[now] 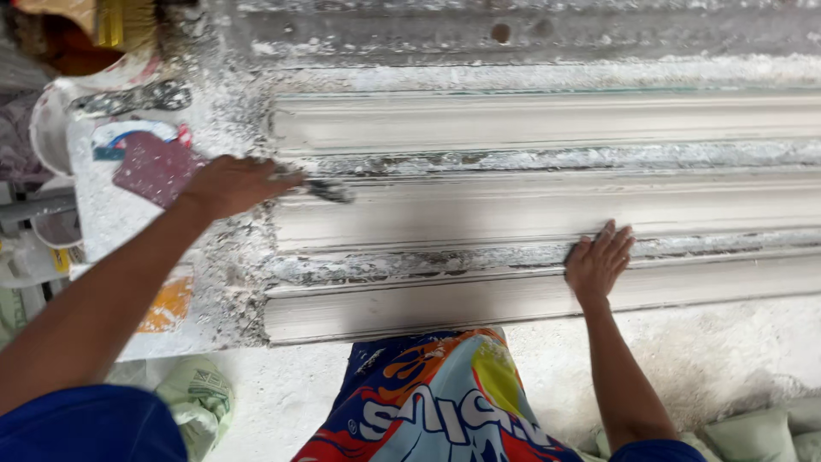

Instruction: The person moves decorative plaster cornice strips leaning against a storage rack, then lays a long strip on the floor and uses a small scraper to remove dried plaster residue from its edges and grooves, working along the length of the molding.

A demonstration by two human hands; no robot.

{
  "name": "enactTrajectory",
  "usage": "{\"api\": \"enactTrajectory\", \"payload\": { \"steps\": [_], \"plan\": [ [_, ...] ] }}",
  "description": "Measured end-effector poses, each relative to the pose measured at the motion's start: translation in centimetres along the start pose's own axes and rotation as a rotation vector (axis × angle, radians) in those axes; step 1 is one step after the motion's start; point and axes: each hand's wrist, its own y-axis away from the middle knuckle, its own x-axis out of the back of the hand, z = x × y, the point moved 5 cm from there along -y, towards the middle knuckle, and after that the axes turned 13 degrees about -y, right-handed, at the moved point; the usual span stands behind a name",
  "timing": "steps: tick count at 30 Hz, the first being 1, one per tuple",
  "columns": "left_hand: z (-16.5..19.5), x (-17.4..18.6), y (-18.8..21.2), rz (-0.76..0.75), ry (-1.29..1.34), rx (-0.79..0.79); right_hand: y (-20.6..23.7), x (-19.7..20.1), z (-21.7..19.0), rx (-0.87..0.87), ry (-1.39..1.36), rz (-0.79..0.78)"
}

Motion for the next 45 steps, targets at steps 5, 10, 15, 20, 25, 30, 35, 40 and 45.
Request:
{"api": "enactTrajectory", "payload": {
  "steps": [5,10,15,20,25,30,35,40,45],
  "plan": [
    [3.9,3.3,-7.0,0.068,-0.031,-0.104,-0.3,-0.6,0.3,-0.021,0.01,0.004],
    [16.1,17.8,-22.4,0.51,0.161,-0.187,-0.9,-1.8,3.1,-0.015,0.032,-0.002],
    [26.4,33.5,-32.8,0.666,0.14,-0.21,-0.7,-1.7,3.1,0.129,0.041,0.136],
    [35.8,46.4,-41.3,0.71,0.092,-0.225,-0.5,2.3,4.6,0.153,-0.055,-0.071],
    [44.3,56.3,-49.7,0.683,-0.009,-0.221,-5.2,14.0,16.1,0.433,-0.199,0.115],
    [51.6,66.2,-56.6,0.714,-0.012,-0.171,-14.2,24.7,32.8,0.382,-0.175,0.304],
    [58.8,74.9,-63.6,0.756,-0.017,-0.167,-20.6,31.1,43.7,0.331,-0.102,0.344],
    [65.7,81.8,-71.4,0.755,0.036,-0.187,-25.3,34.5,52.2,0.315,-0.136,0.37],
    [72.0,88.5,-80.6,0.726,0.058,-0.174,-33.3,39.5,61.4,0.369,-0.043,0.378]
  ]
}}
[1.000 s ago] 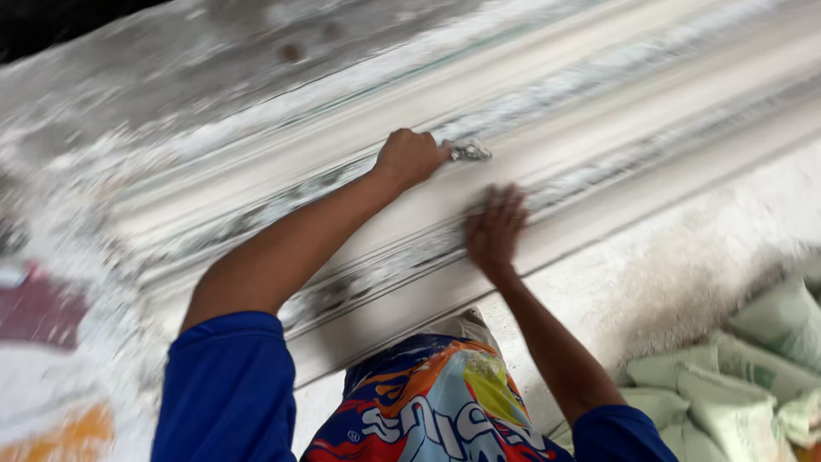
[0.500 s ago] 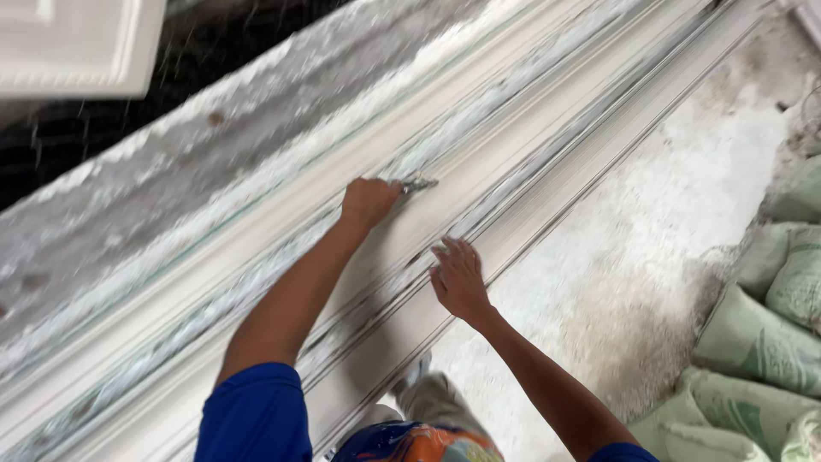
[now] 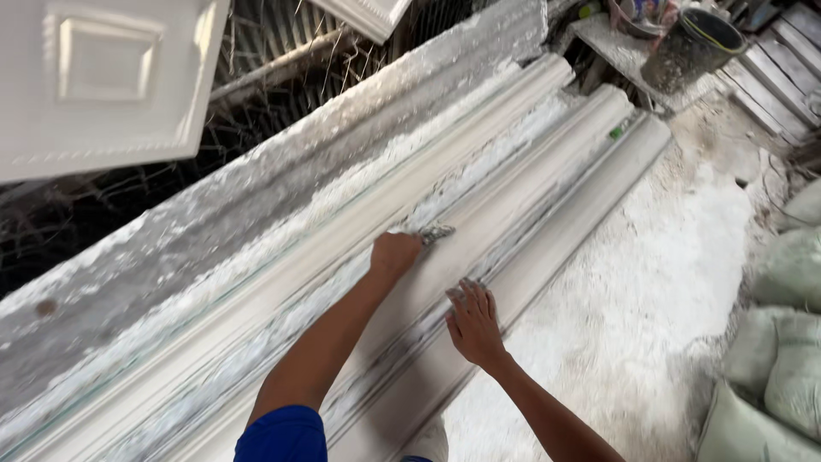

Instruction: The person moves decorative plaster cornice strips leaning against a storage rack, then lays a long strip on the floor and uses a small scraper to remove dried plaster residue from its edges and grooves, working along the length of the molding.

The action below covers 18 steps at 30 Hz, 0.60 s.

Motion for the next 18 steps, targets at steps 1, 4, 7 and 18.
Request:
{"api": "enactTrajectory", "payload": {
  "steps": [1,4,7,18],
  "plan": [
    [0.9,0.0,-2.5,0.027,0.031,-0.013,-0.9,0.7,2.1,0.01,0.005,0.015],
    [3.6,-0.6,-9.5,0.028,0.041,-0.015,-5.5,3.5,9.1,0.059,0.022,0.019],
    [5.9,-0.9,-15.8,0.001,0.071,-0.009,-8.8,5.8,15.4,0.015,0.017,-0.03],
    [11.8,-6.4,-34.7,-0.074,0.029,-0.057,-20.5,13.3,39.8,-0.074,0.078,-0.016]
  ]
}}
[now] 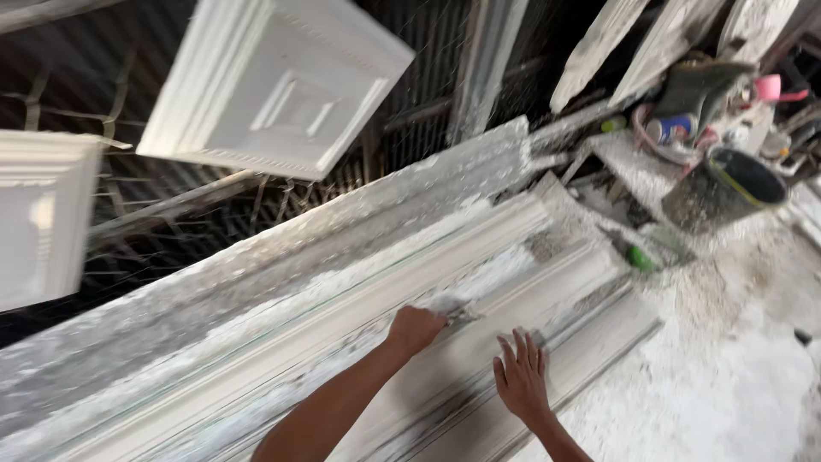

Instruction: The person moves decorative plaster cornice strips leaning against a storage rack, then lays a long strip on the floor and uses a small scraper to remove dried plaster residue from its edges and grooves, working along the length of the molding.

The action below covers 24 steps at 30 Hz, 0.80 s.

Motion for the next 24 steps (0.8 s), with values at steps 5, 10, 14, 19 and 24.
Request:
{"api": "enactTrajectory", "payload": {
  "steps": [5,10,14,19,24],
  "plan": [
    [3.3,-0.2,-10.0,0.03,0.03,0.061,-8.0,3.1,12.8,0.079,-0.057,0.011],
    [4.9,0.0,-17.4,-0.129,0.038,0.088,-12.5,6.3,21.3,0.016,-0.079,-0.115],
    [4.2,0.4,-15.5,-0.256,0.049,0.086,-14.0,7.2,22.5,0.054,-0.097,-0.122],
    [3.1,1.5,-11.3,-0.337,0.12,0.023,-13.8,7.3,22.4,0.045,-0.135,-0.1],
    [2.7,0.9,-13.0,-0.486,0.055,-0.016,-13.7,7.1,22.4,0.04,-0.124,-0.12]
  ]
}}
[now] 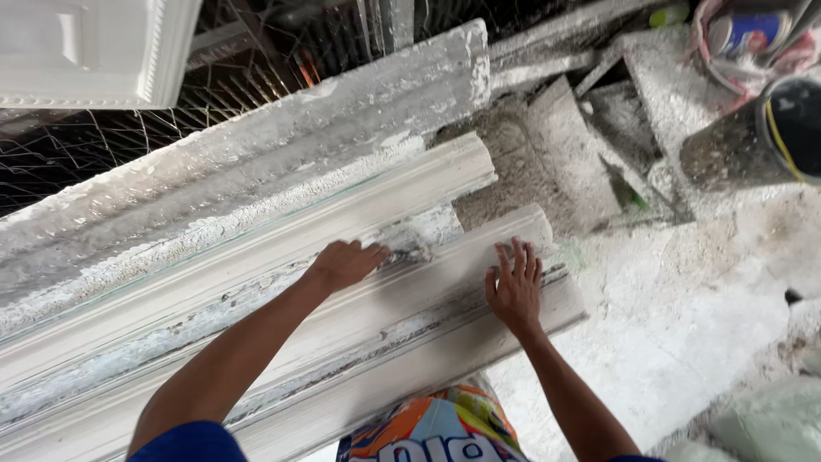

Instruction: The person moves decorative plaster cornice strips leaning against a storage rack, then lays a long strip on the floor and uses a small scraper to remove dried plaster residue from its edges and grooves, working along the length of the molding.

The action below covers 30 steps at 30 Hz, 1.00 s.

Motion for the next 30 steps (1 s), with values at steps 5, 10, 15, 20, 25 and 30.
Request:
{"api": "enactTrajectory", "payload": {
  "steps": [5,10,15,20,25,30],
  "plan": [
    [-0.4,0.3,-0.2,0.143,-0.095,-0.082,0.3,-0.2,0.5,-0.032,-0.003,-0.015],
    [-0.9,-0.4,1.2,0.15,0.059,-0.044,0.6,-0.8,1.1,-0.052,-0.034,-0.056],
    [-1.4,-0.2,-0.2,0.064,-0.001,0.053,0.5,-1.6,1.5,-0.058,-0.017,-0.081],
    [-2.0,-0.8,1.6,0.098,-0.076,-0.057,0.2,-1.2,4.2,-0.004,-0.02,-0.137],
    [-0.3,-0.9,1.5,0.241,-0.177,-0.092,0.0,-0.1,6.4,-0.036,0.088,-0.106],
    [3.8,1.7,-7.5,0.168,-0.022,-0.038,0.1,0.4,5.3,0.022,0.016,-0.053]
  ]
}}
